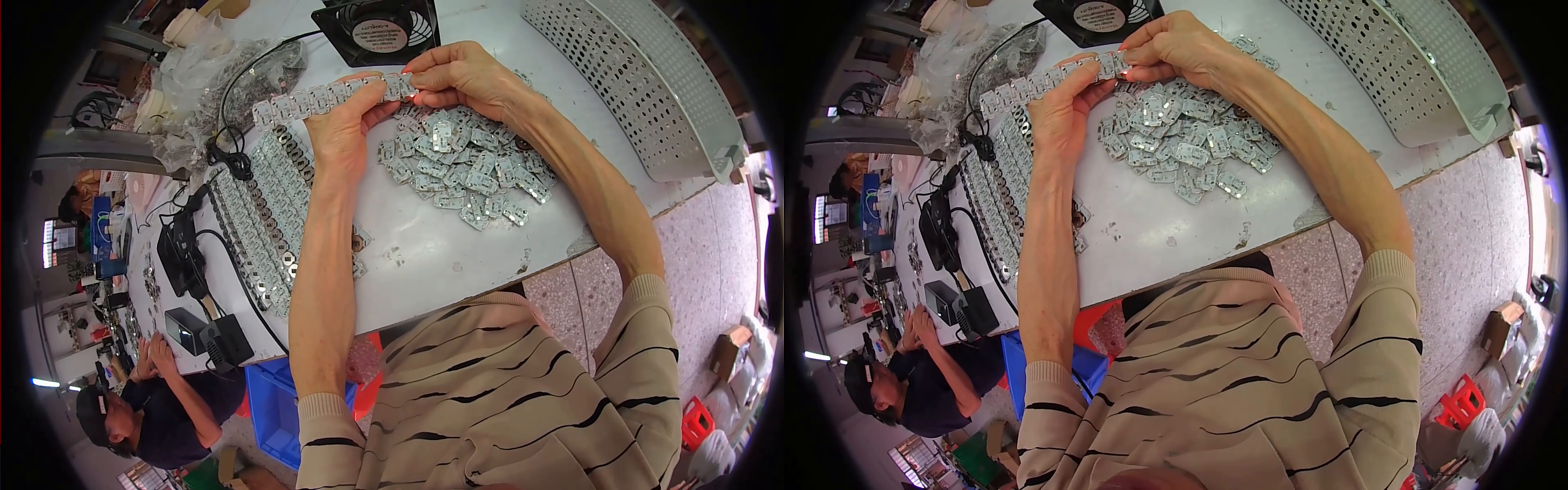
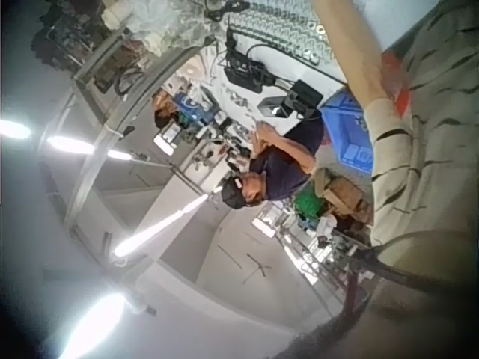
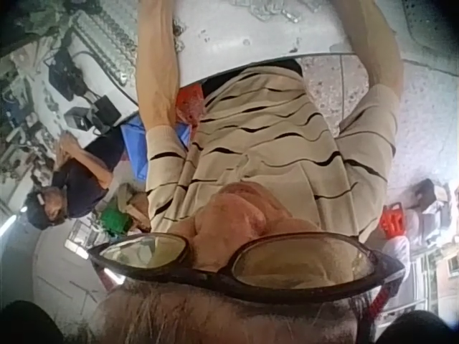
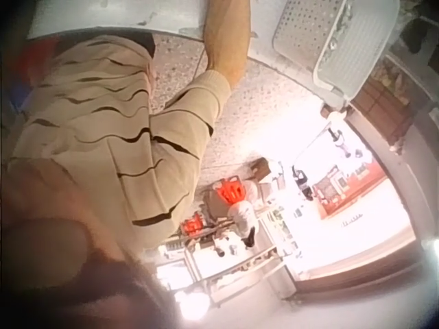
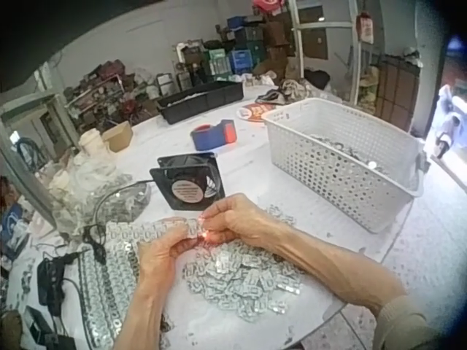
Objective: The person assembles small metal components into a metal strip on a workbench by hand.
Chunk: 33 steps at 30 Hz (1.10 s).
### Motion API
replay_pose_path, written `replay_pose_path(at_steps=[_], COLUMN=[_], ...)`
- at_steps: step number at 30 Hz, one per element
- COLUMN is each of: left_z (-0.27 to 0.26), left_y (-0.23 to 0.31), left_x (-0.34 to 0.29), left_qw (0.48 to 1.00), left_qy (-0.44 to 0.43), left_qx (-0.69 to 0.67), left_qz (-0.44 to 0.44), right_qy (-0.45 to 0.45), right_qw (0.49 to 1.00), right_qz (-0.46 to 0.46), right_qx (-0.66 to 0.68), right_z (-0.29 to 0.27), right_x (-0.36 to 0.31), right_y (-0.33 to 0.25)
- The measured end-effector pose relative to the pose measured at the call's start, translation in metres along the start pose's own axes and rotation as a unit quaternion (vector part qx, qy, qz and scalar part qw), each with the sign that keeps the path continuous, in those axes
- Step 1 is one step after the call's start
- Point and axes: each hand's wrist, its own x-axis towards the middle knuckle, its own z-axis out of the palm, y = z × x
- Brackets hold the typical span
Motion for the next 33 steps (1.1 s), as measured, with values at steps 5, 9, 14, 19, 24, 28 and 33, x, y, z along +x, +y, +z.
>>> replay_pose_path(at_steps=[5, 9, 14, 19, 24, 28, 33], left_z=[0.002, 0.011, 0.012, 0.011, 0.013, 0.012, 0.008], left_y=[0.003, 0.005, 0.005, 0.007, 0.009, 0.013, 0.018], left_x=[-0.002, -0.009, -0.010, -0.012, -0.017, -0.017, -0.017], left_qw=[1.000, 0.999, 0.999, 0.998, 0.998, 0.997, 0.992], left_qy=[-0.010, -0.016, -0.023, -0.041, -0.043, -0.047, -0.018], left_qx=[0.000, 0.006, 0.017, 0.038, 0.053, 0.060, 0.117], left_qz=[-0.028, -0.028, -0.017, -0.003, 0.009, 0.023, 0.034], right_qy=[-0.001, 0.006, 0.002, 0.004, 0.003, -0.012, -0.016], right_qw=[1.000, 1.000, 1.000, 1.000, 0.999, 0.999, 0.999], right_qz=[0.009, 0.009, 0.009, 0.005, 0.013, 0.008, -0.027], right_qx=[0.006, 0.026, 0.024, 0.027, 0.041, 0.040, -0.041], right_z=[-0.002, -0.004, -0.004, -0.004, -0.002, -0.001, 0.003], right_x=[-0.013, -0.016, -0.017, -0.017, -0.020, -0.021, -0.030], right_y=[-0.003, -0.004, -0.004, -0.004, -0.006, -0.008, -0.022])
